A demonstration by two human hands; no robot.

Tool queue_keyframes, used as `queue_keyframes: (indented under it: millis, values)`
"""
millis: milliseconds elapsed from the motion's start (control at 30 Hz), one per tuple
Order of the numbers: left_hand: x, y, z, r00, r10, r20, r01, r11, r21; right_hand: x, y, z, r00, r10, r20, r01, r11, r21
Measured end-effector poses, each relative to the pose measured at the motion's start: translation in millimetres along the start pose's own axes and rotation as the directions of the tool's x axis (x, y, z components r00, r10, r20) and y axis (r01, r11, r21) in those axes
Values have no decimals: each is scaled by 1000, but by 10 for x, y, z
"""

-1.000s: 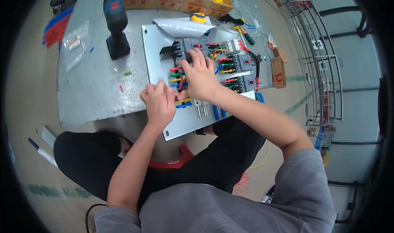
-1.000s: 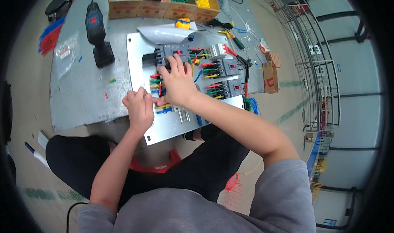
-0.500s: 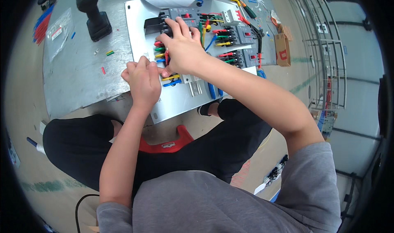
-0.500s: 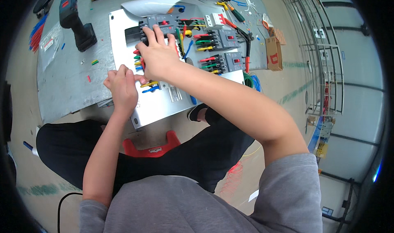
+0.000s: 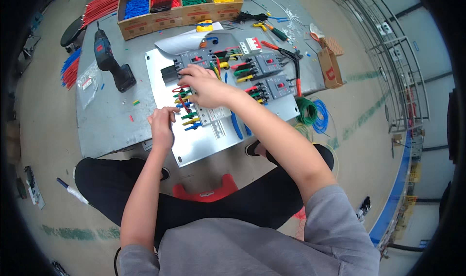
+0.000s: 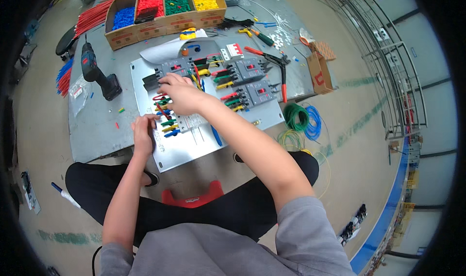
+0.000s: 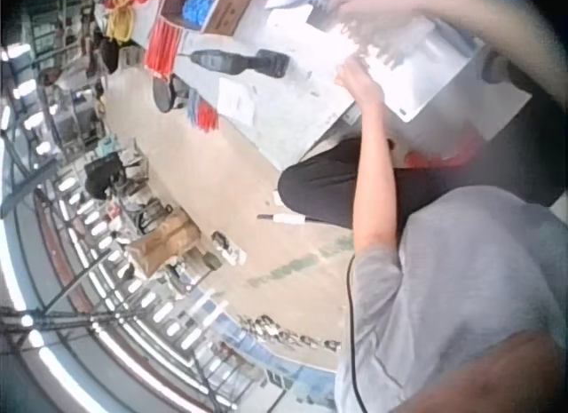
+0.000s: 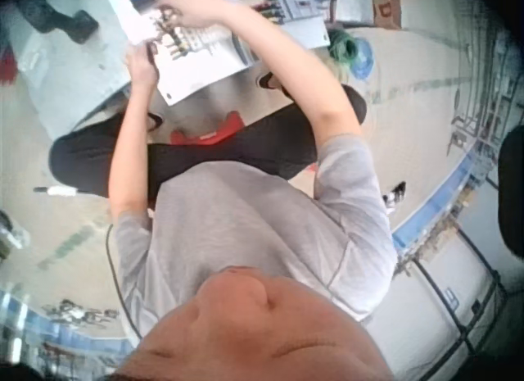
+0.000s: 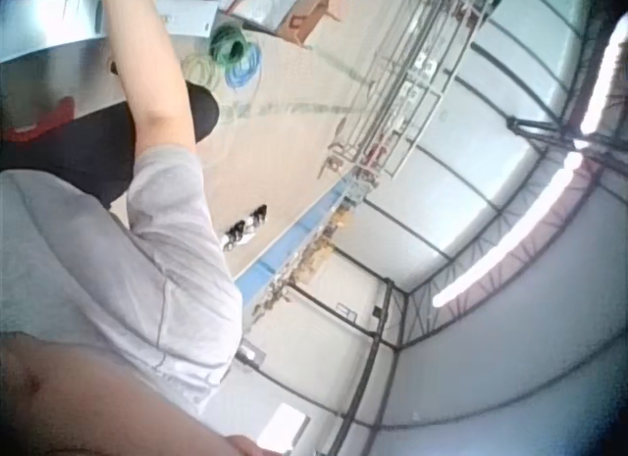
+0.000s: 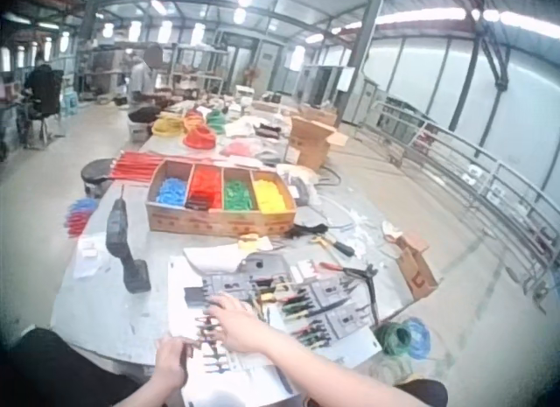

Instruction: The person assembles an electrical control panel by inserting colored wires into terminal blocks and securing them with a cordless drill. They repeatedly strip wire ends, insert them into terminals, and tighten screws to complete the connections.

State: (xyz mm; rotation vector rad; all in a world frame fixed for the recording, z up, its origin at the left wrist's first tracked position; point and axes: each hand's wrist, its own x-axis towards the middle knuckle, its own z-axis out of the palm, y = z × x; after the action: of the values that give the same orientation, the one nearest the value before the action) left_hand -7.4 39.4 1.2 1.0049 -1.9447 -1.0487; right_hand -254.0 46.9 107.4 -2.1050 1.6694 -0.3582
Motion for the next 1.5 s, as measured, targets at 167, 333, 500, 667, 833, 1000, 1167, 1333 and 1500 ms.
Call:
queue_keyframes:
  millis: [167, 333, 500, 667, 833, 1000, 1167, 1333, 1500]
  values:
    - [-23, 76, -166, 992, -35, 120, 18, 991, 134, -133, -11, 206, 967, -169, -193, 164, 986, -41]
    - [28, 204, -265, 967, 17, 255, -60, 985, 162, -191, -83, 194, 943, -160, -293, 150, 987, -57]
    - [47, 297, -187, 954, -38, 298, -61, 946, 317, -151, -140, 158, 964, -136, -229, 121, 990, -77]
    - [60, 258, -94, 965, 36, 261, -139, 910, 390, -111, -196, 120, 978, -132, -163, 110, 984, -139]
    - [78, 207, -60, 976, 119, 181, -170, 938, 301, -28, -314, -40, 992, -122, 13, 122, 978, -168]
    - [102, 194, -78, 981, 127, 144, -154, 969, 194, 82, -331, -23, 990, -121, 67, 133, 967, -217]
    - [68, 172, -68, 980, 158, 122, -177, 971, 163, 121, -382, -33, 986, -91, 142, 126, 958, -258]
    - [170, 71, -146, 931, 308, 196, -339, 929, 147, 98, -338, -76, 977, -84, 194, 117, 980, -164]
    - [182, 29, -256, 928, 299, 221, -325, 941, 95, 65, -337, -66, 979, -110, 169, 133, 983, -129]
